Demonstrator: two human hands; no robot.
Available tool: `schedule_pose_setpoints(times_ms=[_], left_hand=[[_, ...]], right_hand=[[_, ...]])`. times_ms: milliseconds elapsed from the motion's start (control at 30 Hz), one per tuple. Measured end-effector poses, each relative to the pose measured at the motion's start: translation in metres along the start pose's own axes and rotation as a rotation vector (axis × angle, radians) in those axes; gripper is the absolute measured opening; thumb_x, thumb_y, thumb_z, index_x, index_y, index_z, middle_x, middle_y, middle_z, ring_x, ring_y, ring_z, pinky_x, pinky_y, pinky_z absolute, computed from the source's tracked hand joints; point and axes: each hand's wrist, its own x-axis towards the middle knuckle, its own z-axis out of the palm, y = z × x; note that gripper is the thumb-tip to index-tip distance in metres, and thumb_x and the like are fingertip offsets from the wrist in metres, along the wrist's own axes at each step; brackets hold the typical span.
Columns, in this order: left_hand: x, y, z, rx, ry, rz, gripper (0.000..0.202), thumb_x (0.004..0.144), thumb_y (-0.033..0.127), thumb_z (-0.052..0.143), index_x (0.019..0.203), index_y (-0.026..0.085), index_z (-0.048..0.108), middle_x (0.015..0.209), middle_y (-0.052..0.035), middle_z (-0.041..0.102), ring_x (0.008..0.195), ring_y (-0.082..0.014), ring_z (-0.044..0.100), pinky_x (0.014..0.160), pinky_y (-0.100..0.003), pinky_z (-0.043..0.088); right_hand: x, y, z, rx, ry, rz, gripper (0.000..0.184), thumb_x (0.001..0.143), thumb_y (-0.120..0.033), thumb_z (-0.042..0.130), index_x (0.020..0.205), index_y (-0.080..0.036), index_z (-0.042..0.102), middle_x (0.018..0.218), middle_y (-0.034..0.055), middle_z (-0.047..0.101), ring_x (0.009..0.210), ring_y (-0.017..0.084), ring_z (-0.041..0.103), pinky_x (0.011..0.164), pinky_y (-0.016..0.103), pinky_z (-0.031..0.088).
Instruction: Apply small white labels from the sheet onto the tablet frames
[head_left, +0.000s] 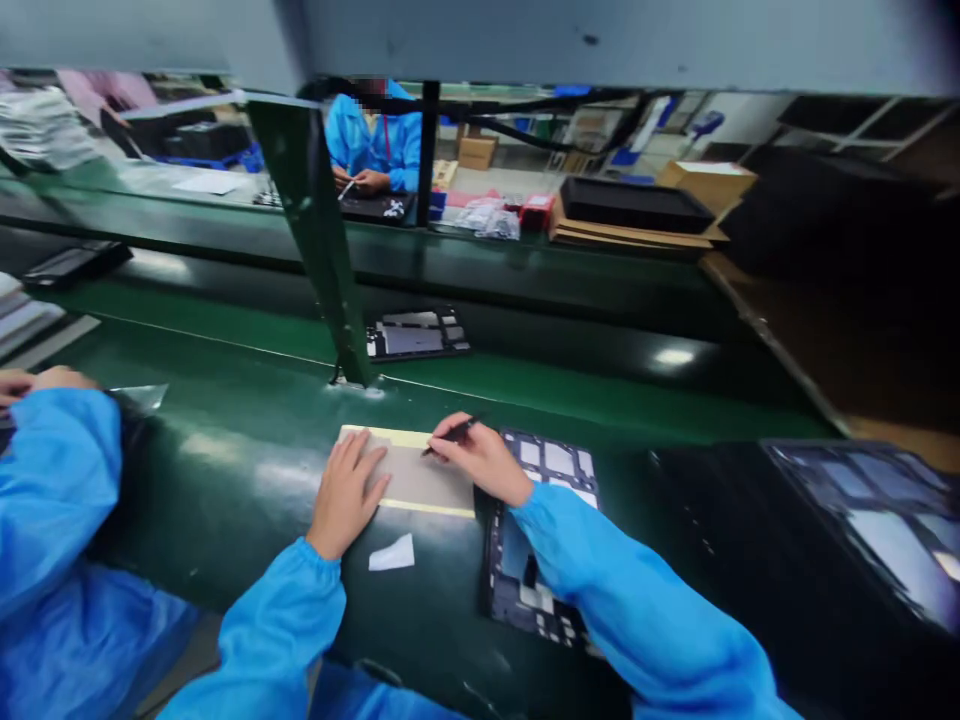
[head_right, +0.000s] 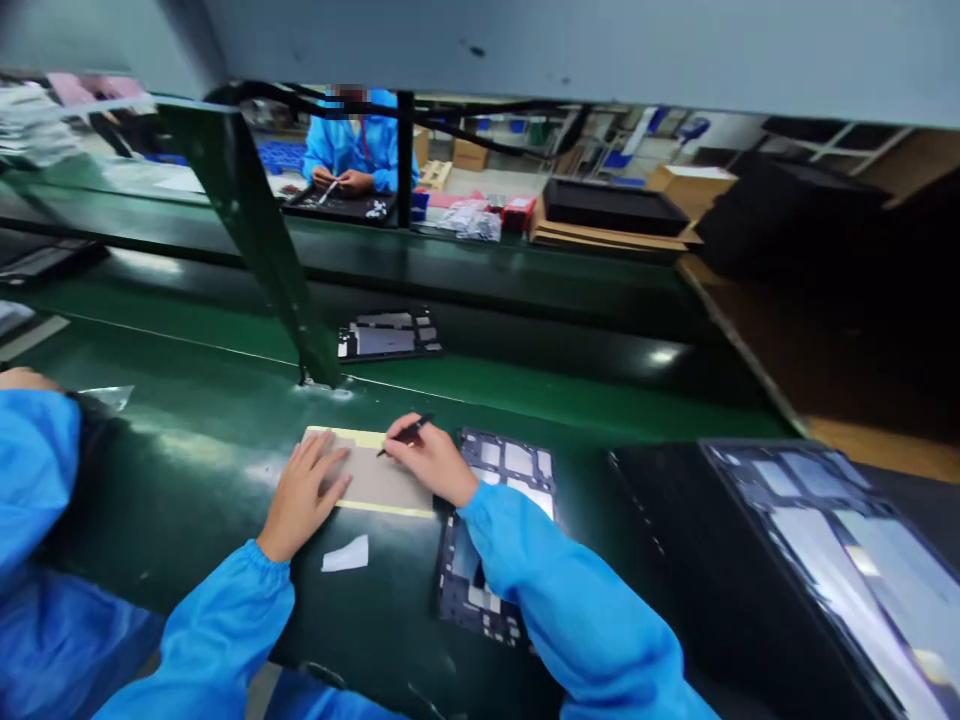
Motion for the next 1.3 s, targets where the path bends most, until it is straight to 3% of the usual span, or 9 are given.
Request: schedule_pose_setpoints(times_ms=[67, 167, 600, 767, 867, 1000, 1067, 1167, 1300], left_hand=[[0.001, -0.016, 0.004, 0.040, -0.040, -0.058, 0.035, 0.092, 0.034, 0.062, 0.125, 0.023, 0.065, 0.148, -0.0147, 0.052, 0.139, -0.0374, 0.047, 0.109, -0.062, 0.043], [-0.004, -0.015, 0.010, 0.031, -0.065, -0.092, 0.037, 0.092, 0.035, 0.063, 0.127, 0.023, 0.064, 0.151, -0.0141, 0.049, 0.140, -0.0373, 0.045, 0.111, -0.062, 0.041], [-0.006, -0.006, 0.010, -0.011, -0.078, -0.108, 0.037, 0.092, 0.032, 0.063, 0.128, 0.023, 0.063, 0.152, -0.0134, 0.048, 0.141, -0.0385, 0.043, 0.112, -0.062, 0.040], [-0.006, -0.011, 0.012, -0.001, -0.067, -0.095, 0.036, 0.092, 0.033, 0.063, 0.127, 0.024, 0.064, 0.152, -0.0137, 0.048, 0.141, -0.0380, 0.044, 0.111, -0.063, 0.041], [-0.003, -0.017, 0.005, 0.005, -0.043, -0.056, 0.035, 0.092, 0.034, 0.062, 0.125, 0.022, 0.065, 0.149, -0.0153, 0.051, 0.139, -0.0383, 0.047, 0.109, -0.063, 0.042], [0.001, 0.003, -0.010, -0.048, 0.121, 0.037, 0.022, 0.094, 0.031, 0.060, 0.112, 0.022, 0.067, 0.141, -0.0134, 0.059, 0.135, -0.0358, 0.051, 0.113, -0.065, 0.036], [-0.001, 0.034, -0.015, -0.146, 0.151, 0.087, 0.015, 0.092, 0.028, 0.063, 0.107, 0.025, 0.067, 0.135, -0.0088, 0.063, 0.134, -0.0320, 0.052, 0.116, -0.061, 0.035], [-0.014, 0.096, -0.009, -0.304, -0.009, 0.247, 0.019, 0.091, 0.032, 0.066, 0.109, 0.026, 0.064, 0.135, -0.0072, 0.063, 0.134, -0.0300, 0.053, 0.116, -0.059, 0.037], [-0.033, 0.159, 0.022, -0.371, -0.209, 0.421, 0.035, 0.086, 0.035, 0.073, 0.115, 0.020, 0.058, 0.151, -0.0158, 0.048, 0.143, -0.0349, 0.042, 0.115, -0.060, 0.040]], right_hand=[[0.044, 0.018, 0.022, 0.083, -0.086, 0.050, 0.043, 0.075, -0.055, 0.079, 0.087, -0.021, 0.057, 0.075, -0.0012, 0.064, 0.069, 0.015, 0.066, 0.068, 0.031, 0.059], [0.075, 0.043, 0.036, 0.111, -0.148, 0.101, 0.048, 0.070, -0.058, 0.081, 0.084, -0.021, 0.053, 0.070, -0.0041, 0.061, 0.062, 0.013, 0.064, 0.064, 0.030, 0.058], [0.071, 0.056, 0.033, 0.096, -0.194, 0.132, 0.044, 0.072, -0.052, 0.082, 0.087, -0.020, 0.055, 0.074, -0.0035, 0.062, 0.067, 0.013, 0.066, 0.068, 0.030, 0.058], [0.065, 0.033, 0.035, 0.108, -0.134, 0.070, 0.047, 0.072, -0.058, 0.080, 0.086, -0.020, 0.057, 0.074, -0.0022, 0.061, 0.063, 0.013, 0.065, 0.066, 0.031, 0.058], [0.029, 0.000, 0.010, 0.119, -0.029, -0.015, 0.041, 0.078, -0.055, 0.078, 0.091, -0.020, 0.060, 0.084, 0.0015, 0.066, 0.068, 0.015, 0.068, 0.071, 0.033, 0.060], [-0.066, -0.034, -0.045, -0.036, 0.057, -0.069, 0.028, 0.087, -0.046, 0.074, 0.094, -0.020, 0.064, 0.088, 0.0059, 0.070, 0.072, 0.018, 0.069, 0.069, 0.034, 0.060], [-0.120, -0.036, -0.064, -0.130, 0.072, -0.040, 0.026, 0.090, -0.045, 0.071, 0.093, -0.020, 0.065, 0.087, 0.0076, 0.071, 0.073, 0.019, 0.069, 0.067, 0.034, 0.059], [-0.184, -0.022, -0.074, -0.225, 0.097, 0.018, 0.024, 0.093, -0.043, 0.068, 0.093, -0.019, 0.068, 0.084, 0.0082, 0.072, 0.077, 0.020, 0.068, 0.071, 0.035, 0.058], [-0.222, 0.005, -0.069, -0.174, 0.148, 0.036, 0.024, 0.093, -0.043, 0.067, 0.095, -0.020, 0.066, 0.086, 0.0067, 0.070, 0.079, 0.019, 0.067, 0.072, 0.034, 0.058]])
